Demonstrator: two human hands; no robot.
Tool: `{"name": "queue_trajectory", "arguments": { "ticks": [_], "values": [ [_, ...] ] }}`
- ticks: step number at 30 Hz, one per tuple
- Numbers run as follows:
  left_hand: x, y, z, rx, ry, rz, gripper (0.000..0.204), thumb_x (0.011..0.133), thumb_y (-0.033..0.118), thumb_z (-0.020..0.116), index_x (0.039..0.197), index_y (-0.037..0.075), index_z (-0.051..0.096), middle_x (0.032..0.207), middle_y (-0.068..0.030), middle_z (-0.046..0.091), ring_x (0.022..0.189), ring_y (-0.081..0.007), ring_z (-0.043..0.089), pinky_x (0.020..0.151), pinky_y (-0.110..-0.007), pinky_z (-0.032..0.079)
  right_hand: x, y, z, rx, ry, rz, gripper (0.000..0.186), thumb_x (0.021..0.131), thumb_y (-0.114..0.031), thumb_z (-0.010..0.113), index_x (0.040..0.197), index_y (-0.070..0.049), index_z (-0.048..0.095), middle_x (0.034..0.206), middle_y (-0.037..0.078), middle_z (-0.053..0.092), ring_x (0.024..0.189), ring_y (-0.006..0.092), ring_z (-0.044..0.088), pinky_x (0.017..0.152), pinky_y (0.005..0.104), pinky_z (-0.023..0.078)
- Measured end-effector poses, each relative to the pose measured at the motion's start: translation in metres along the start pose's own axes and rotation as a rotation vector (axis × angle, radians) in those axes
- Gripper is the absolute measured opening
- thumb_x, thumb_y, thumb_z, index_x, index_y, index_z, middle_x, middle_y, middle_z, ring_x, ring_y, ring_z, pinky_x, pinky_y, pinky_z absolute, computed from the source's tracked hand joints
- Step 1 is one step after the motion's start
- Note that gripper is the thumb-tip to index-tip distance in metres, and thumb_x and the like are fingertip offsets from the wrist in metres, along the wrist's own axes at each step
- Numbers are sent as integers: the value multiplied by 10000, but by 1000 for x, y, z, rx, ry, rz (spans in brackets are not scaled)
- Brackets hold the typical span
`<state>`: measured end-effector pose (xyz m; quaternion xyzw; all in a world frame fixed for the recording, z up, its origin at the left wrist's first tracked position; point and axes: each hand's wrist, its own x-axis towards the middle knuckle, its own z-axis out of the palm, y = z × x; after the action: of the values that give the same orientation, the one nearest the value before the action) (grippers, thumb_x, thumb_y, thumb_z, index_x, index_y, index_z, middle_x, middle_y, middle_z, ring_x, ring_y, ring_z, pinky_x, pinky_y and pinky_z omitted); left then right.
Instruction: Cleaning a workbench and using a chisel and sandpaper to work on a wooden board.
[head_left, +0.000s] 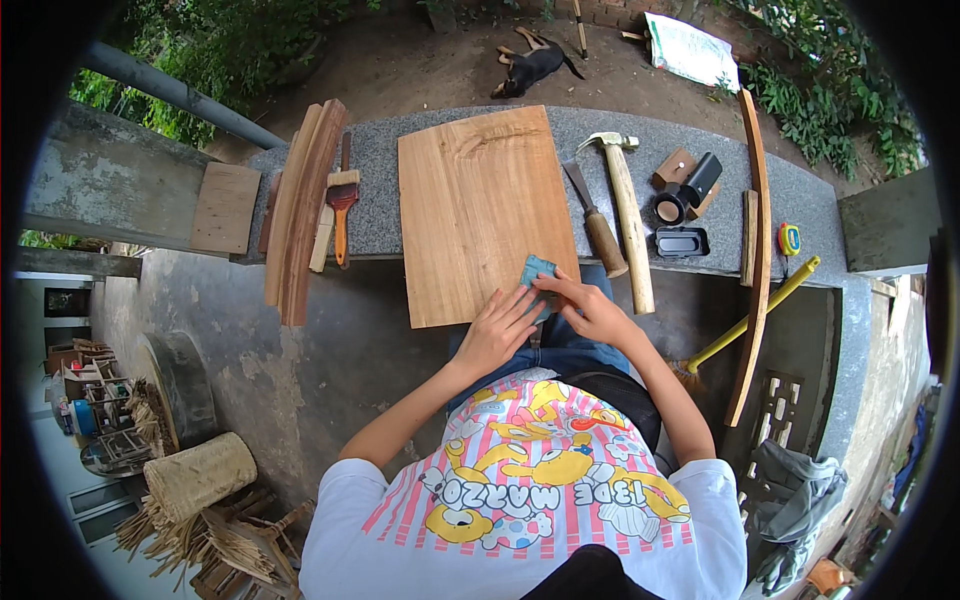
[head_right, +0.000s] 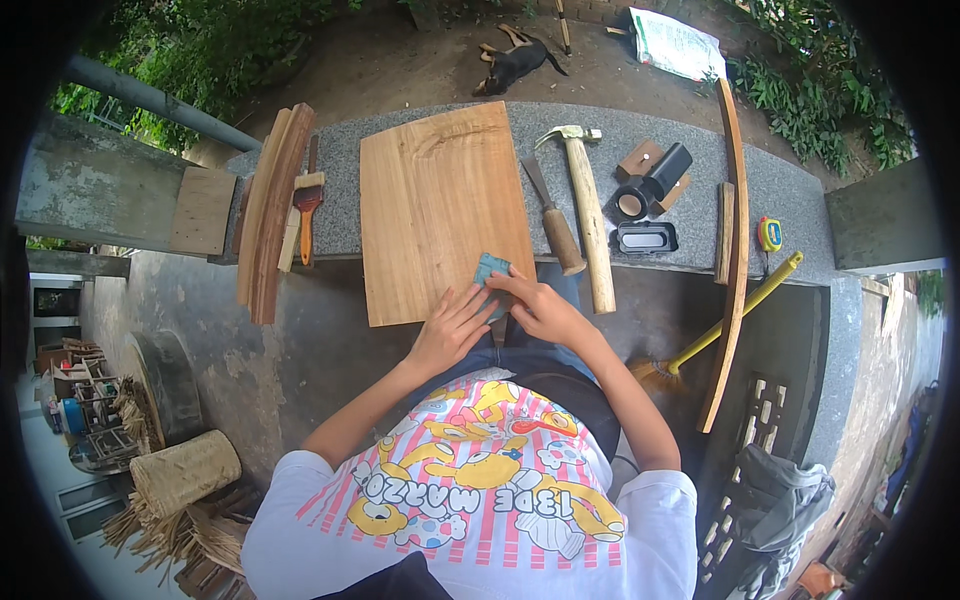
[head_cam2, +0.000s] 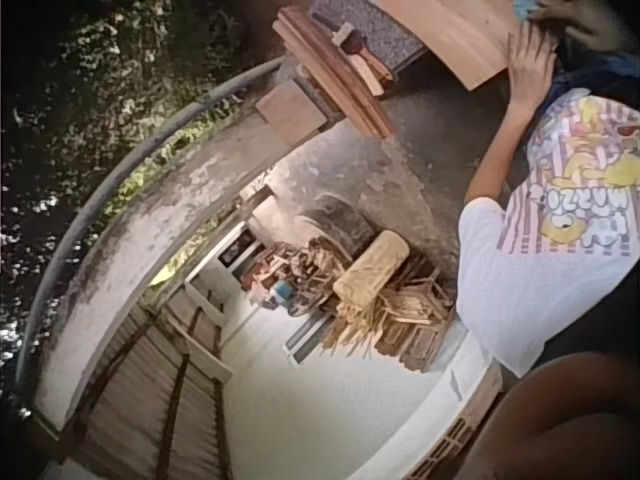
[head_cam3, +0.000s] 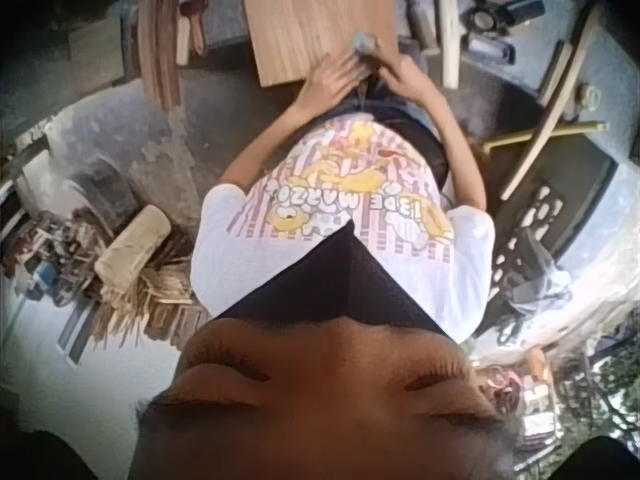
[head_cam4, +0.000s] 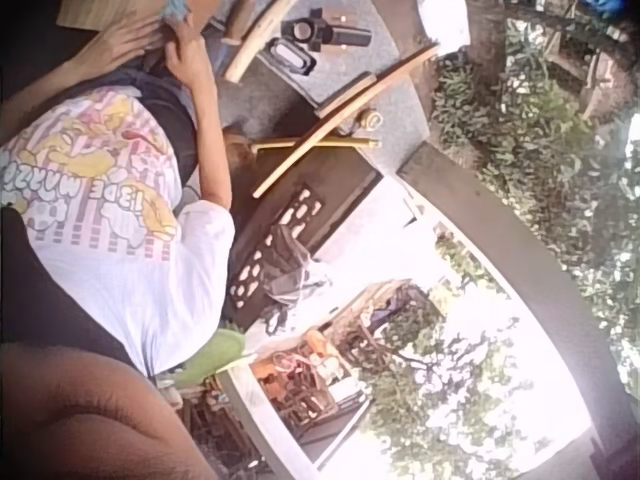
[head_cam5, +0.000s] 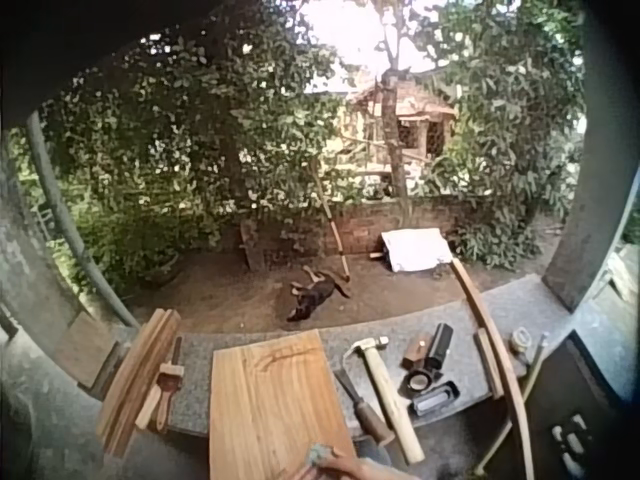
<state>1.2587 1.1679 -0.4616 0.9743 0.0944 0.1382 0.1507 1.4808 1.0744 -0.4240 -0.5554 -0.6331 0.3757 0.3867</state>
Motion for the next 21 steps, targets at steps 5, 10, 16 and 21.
{"name": "queue_trajectory", "arguments": {
  "ticks": [5,10,16,21],
  "values": [
    [-2,10,-3,-65,39,-100,490,943,271,615,1381,64,535,1453,-120,492,1407,-255,391,1156,-543,243,4,-2,3,17,0,-40,489,804,83,463,1285,18,528,1258,215,608,1150,379,600,1184,468,285],
    [33,7,4,77,66,-152,473,967,258,559,1381,34,518,1485,-138,446,1403,-270,383,1166,-531,237,7,-2,5,55,154,-2,393,875,80,450,1244,10,569,1264,210,607,1279,364,518,1168,465,308],
    [77,-31,14,32,147,-212,472,968,179,517,1402,-3,479,1507,-161,411,1404,-317,373,1170,-499,247,3,-15,-3,-53,328,-64,350,903,83,452,1215,12,594,1302,192,601,1319,336,496,1161,463,315],
    [39,-18,7,121,120,-211,531,957,166,517,1436,-36,410,1528,-175,377,1416,-319,355,1179,-465,247,0,-11,-5,-52,348,-60,351,894,98,449,1198,21,605,1317,187,596,1327,330,490,1163,466,312]
  ]
}}
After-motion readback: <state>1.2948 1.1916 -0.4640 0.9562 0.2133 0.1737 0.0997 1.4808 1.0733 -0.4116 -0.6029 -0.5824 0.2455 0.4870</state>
